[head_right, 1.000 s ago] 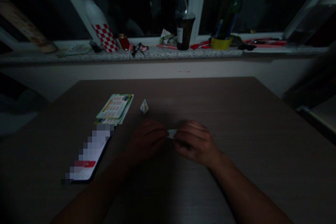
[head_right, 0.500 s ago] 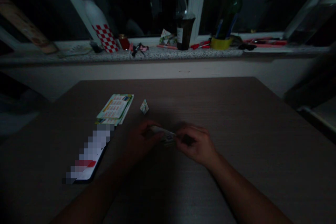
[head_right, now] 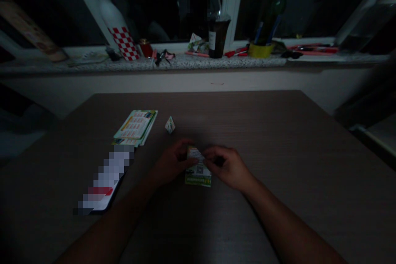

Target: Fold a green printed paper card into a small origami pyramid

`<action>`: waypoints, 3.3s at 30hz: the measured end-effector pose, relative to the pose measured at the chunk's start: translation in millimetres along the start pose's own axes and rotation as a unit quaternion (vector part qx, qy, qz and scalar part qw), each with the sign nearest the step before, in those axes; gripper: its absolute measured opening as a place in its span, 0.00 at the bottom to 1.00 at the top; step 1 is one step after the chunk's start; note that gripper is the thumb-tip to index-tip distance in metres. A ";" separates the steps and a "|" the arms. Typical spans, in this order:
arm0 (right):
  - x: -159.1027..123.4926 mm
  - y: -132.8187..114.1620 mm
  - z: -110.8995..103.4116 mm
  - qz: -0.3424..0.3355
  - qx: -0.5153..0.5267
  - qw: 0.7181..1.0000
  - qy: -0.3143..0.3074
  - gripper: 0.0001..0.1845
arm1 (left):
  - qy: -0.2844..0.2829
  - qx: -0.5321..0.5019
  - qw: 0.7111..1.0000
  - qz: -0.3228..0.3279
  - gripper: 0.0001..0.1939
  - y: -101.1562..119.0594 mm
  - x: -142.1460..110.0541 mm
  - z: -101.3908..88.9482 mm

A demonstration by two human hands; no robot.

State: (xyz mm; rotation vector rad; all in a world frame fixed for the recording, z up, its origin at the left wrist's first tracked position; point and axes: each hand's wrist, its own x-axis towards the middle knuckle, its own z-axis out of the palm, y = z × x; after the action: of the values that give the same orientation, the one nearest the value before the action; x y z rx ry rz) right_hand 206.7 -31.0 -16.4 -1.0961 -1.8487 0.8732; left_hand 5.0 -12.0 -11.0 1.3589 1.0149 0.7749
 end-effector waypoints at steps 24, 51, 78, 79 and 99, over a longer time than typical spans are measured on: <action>1.6 -0.5 -5.7 0.062 0.205 0.977 0.021 0.10 | -0.010 0.114 0.981 0.159 0.14 3.3 -11.8 -2.3; -2.2 -17.0 10.3 0.024 0.165 0.965 0.200 0.09 | 0.154 0.063 0.971 0.174 0.07 9.9 -16.6 15.8; -1.6 -17.0 5.7 0.004 0.120 0.971 0.207 0.07 | 0.167 -0.075 0.981 0.068 0.19 7.6 -13.2 21.6; -1.7 -16.9 5.2 0.003 0.119 0.972 0.201 0.07 | 0.152 -0.074 0.984 0.059 0.19 7.9 -13.4 20.9; 0.9 -16.0 8.9 0.099 0.194 0.963 0.158 0.10 | 0.036 -0.114 0.993 0.012 0.12 2.8 -10.2 22.3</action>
State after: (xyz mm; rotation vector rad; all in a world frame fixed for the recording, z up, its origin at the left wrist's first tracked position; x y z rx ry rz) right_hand 192.9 -37.8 -6.6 -1.1049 -1.2558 1.0541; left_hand 21.6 -30.0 -8.4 1.1555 0.9373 0.9346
